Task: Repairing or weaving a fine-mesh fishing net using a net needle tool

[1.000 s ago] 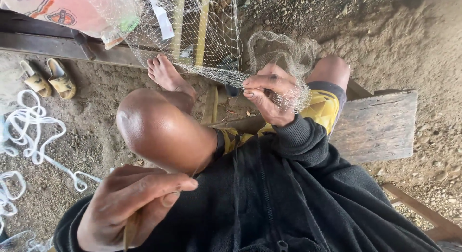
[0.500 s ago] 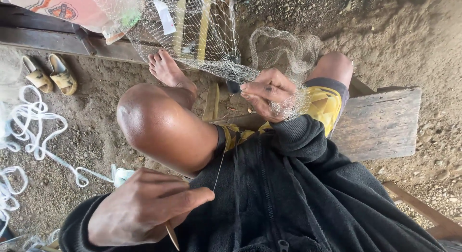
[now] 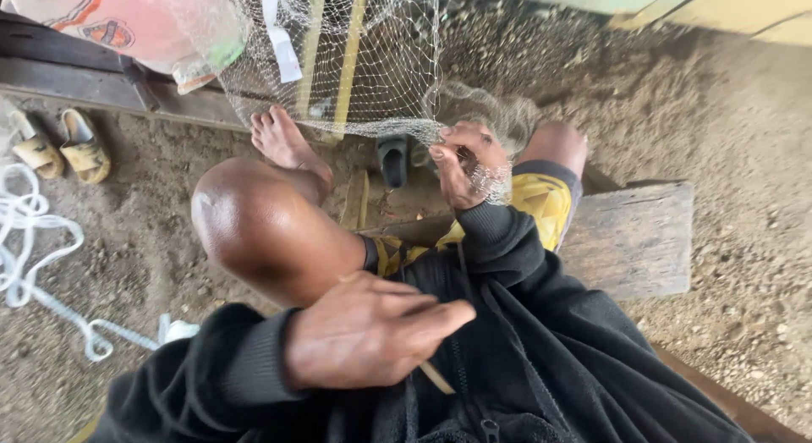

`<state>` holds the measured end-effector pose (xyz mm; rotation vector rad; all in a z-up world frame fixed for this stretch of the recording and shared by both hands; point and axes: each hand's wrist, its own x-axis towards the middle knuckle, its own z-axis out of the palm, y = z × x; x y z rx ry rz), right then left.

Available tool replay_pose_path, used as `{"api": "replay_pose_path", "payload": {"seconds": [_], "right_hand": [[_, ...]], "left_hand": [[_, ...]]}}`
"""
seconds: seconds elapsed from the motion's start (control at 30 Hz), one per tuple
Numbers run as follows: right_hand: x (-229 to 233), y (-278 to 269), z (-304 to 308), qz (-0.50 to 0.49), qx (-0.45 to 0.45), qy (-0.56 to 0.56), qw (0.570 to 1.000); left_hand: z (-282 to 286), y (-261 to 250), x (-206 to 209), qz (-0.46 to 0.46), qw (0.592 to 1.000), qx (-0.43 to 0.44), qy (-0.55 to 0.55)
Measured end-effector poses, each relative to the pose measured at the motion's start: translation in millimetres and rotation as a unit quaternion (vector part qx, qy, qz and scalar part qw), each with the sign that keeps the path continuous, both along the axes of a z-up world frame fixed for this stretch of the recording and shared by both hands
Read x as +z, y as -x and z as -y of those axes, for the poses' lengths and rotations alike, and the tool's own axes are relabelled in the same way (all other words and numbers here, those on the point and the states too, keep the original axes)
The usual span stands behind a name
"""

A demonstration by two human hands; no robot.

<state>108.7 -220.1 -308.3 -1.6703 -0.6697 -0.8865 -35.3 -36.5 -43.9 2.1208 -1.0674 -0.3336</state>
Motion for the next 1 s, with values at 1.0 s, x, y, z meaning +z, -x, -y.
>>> {"api": "replay_pose_path", "payload": {"seconds": [1.0], "right_hand": [[44.1, -11.0, -10.1, -0.203, 0.05, -0.263, 0.942]], "left_hand": [[3.8, -117.0, -61.5, 0.195, 0.96, 0.177, -0.095]]}}
